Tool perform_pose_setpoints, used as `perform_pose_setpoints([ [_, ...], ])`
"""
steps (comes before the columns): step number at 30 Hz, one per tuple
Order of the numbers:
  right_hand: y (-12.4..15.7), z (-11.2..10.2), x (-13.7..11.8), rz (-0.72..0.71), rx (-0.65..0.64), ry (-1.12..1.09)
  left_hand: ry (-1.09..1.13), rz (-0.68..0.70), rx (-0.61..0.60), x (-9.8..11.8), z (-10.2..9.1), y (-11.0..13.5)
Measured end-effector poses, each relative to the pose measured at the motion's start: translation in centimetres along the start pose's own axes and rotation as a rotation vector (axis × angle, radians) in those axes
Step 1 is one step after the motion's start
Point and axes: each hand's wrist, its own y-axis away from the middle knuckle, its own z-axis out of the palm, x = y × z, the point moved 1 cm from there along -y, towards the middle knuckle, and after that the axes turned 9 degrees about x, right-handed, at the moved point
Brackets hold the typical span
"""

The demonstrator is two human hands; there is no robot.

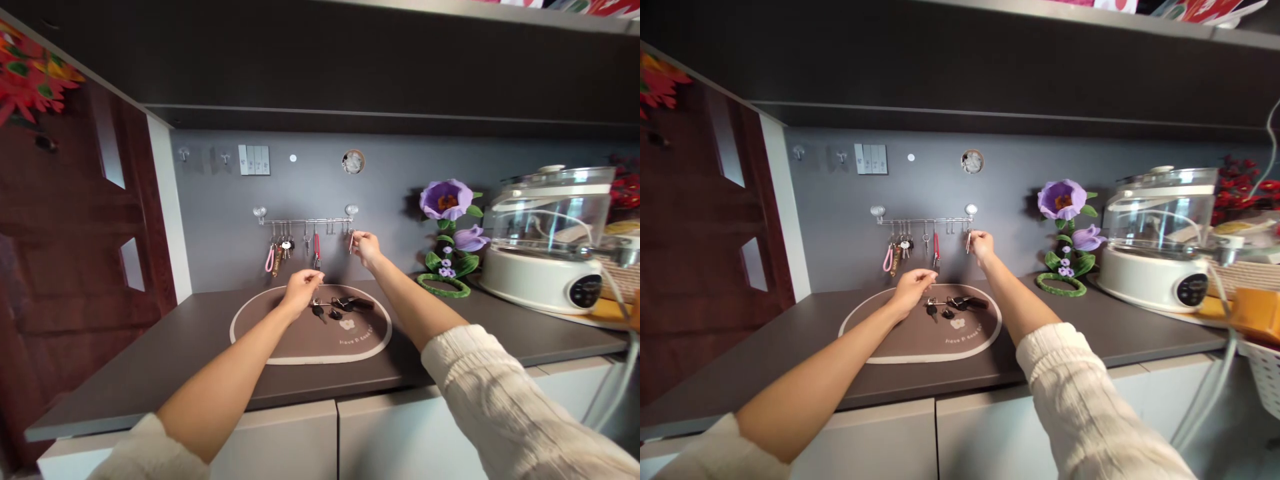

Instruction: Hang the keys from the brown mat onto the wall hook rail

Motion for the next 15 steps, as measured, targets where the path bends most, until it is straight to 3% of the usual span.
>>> perform_pose_setpoints([
  [7,-1.9,0.3,-0.1,0.024,0.073,0.094,0.007,-0.019,0.004,-0.1,-0.1,0.0],
  [15,-2.5,0.4,0.7,0.040,0.071,0.099,0.003,-0.027,0.004,0.0,-0.2,-0.1],
])
